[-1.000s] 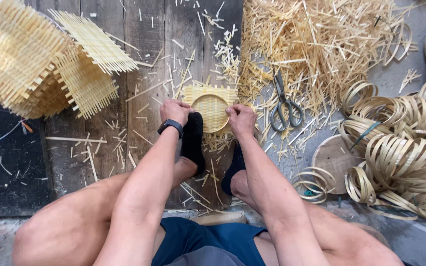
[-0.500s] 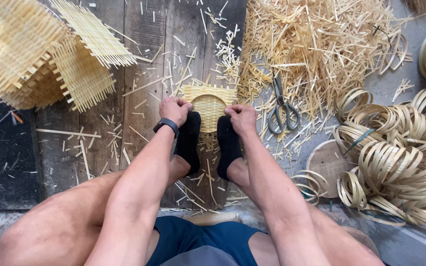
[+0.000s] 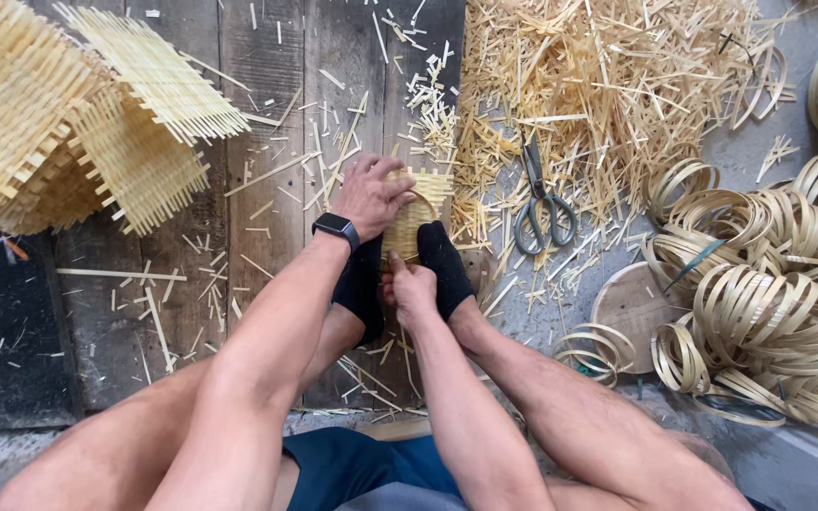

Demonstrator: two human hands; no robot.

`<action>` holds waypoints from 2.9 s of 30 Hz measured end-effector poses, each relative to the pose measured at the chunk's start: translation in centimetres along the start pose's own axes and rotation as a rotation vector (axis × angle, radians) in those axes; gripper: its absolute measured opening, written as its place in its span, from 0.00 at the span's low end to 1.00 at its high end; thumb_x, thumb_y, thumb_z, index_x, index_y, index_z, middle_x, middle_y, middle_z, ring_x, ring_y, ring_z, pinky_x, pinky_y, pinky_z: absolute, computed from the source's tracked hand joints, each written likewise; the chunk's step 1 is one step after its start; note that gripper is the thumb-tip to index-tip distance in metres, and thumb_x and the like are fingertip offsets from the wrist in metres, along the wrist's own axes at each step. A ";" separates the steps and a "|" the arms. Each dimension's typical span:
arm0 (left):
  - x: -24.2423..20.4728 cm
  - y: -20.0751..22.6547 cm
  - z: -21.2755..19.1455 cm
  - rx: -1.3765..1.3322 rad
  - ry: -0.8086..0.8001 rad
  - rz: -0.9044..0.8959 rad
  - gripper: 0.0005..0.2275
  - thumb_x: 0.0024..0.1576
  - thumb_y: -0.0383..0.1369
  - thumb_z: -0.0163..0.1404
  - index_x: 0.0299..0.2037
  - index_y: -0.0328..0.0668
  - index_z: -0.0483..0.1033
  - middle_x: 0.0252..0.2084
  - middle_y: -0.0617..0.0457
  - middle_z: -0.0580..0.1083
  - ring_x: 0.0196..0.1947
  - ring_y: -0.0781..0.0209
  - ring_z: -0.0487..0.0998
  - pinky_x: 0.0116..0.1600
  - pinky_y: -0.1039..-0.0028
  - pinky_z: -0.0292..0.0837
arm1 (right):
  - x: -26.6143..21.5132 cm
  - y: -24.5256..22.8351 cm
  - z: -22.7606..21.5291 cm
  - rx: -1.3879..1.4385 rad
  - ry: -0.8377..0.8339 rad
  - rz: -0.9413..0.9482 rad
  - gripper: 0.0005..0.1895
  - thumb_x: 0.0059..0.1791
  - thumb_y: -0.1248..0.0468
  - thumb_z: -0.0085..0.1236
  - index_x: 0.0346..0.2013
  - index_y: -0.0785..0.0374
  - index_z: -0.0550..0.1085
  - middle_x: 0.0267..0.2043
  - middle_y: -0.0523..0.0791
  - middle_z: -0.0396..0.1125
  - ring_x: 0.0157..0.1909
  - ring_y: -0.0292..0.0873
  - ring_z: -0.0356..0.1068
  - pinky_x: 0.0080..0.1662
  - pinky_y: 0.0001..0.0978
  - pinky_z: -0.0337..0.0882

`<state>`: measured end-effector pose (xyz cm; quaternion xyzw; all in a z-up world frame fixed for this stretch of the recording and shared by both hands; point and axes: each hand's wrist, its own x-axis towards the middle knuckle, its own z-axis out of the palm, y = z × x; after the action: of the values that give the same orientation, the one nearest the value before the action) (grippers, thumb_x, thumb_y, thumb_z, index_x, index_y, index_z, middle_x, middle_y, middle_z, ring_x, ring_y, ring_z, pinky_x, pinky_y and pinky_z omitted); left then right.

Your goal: The person weaves bamboo strips into a basket base, using shears to trim the excess strips and pressing the strips together by hand.

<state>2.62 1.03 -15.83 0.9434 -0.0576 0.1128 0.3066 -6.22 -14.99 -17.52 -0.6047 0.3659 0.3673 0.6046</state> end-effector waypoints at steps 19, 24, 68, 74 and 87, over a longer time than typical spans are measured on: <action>-0.3 -3.4 5.3 -0.726 -0.261 -0.799 0.10 0.55 0.39 0.61 0.39 0.40 0.86 0.33 0.52 0.82 0.32 0.68 0.78 0.40 0.74 0.74 | 4.4 -10.4 -3.5 -0.322 0.143 -0.424 0.15 0.44 0.57 0.73 0.31 0.67 0.84 0.28 0.42 0.77 0.28 0.32 0.70 0.35 0.24 0.70; -1.3 -5.4 6.8 -0.994 -0.251 -0.881 0.12 0.54 0.38 0.63 0.40 0.37 0.86 0.35 0.56 0.82 0.34 0.71 0.78 0.41 0.78 0.75 | 7.1 -10.2 -4.4 -0.227 0.081 -0.217 0.18 0.41 0.56 0.77 0.28 0.71 0.83 0.27 0.43 0.74 0.28 0.35 0.66 0.33 0.29 0.66; -0.5 5.4 5.5 -0.169 0.163 -0.377 0.28 0.46 0.26 0.64 0.59 0.43 0.72 0.55 0.44 0.73 0.57 0.42 0.73 0.61 0.58 0.71 | 2.5 -10.4 -23.1 -1.109 0.032 -0.583 0.31 0.41 0.41 0.67 0.37 0.67 0.74 0.34 0.51 0.70 0.37 0.51 0.70 0.41 0.44 0.71; -1.6 5.6 5.4 -0.307 0.039 -0.217 0.26 0.47 0.23 0.63 0.58 0.43 0.73 0.57 0.47 0.74 0.60 0.44 0.74 0.63 0.61 0.72 | 2.0 -13.2 -19.1 -1.199 -0.033 -0.445 0.29 0.44 0.42 0.64 0.35 0.69 0.74 0.34 0.56 0.70 0.39 0.57 0.72 0.44 0.49 0.72; -0.5 8.8 5.7 -0.031 -0.086 -0.356 0.27 0.53 0.29 0.58 0.65 0.40 0.67 0.59 0.33 0.67 0.58 0.34 0.69 0.60 0.54 0.69 | 6.5 -15.3 -18.1 -1.633 0.255 -1.098 0.22 0.41 0.50 0.59 0.29 0.70 0.74 0.28 0.54 0.68 0.30 0.52 0.72 0.33 0.46 0.75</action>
<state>1.61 -9.45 -15.46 0.9378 0.0958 0.0156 0.3334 10.36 -33.07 -16.25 -0.9564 -0.2679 0.1077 0.0448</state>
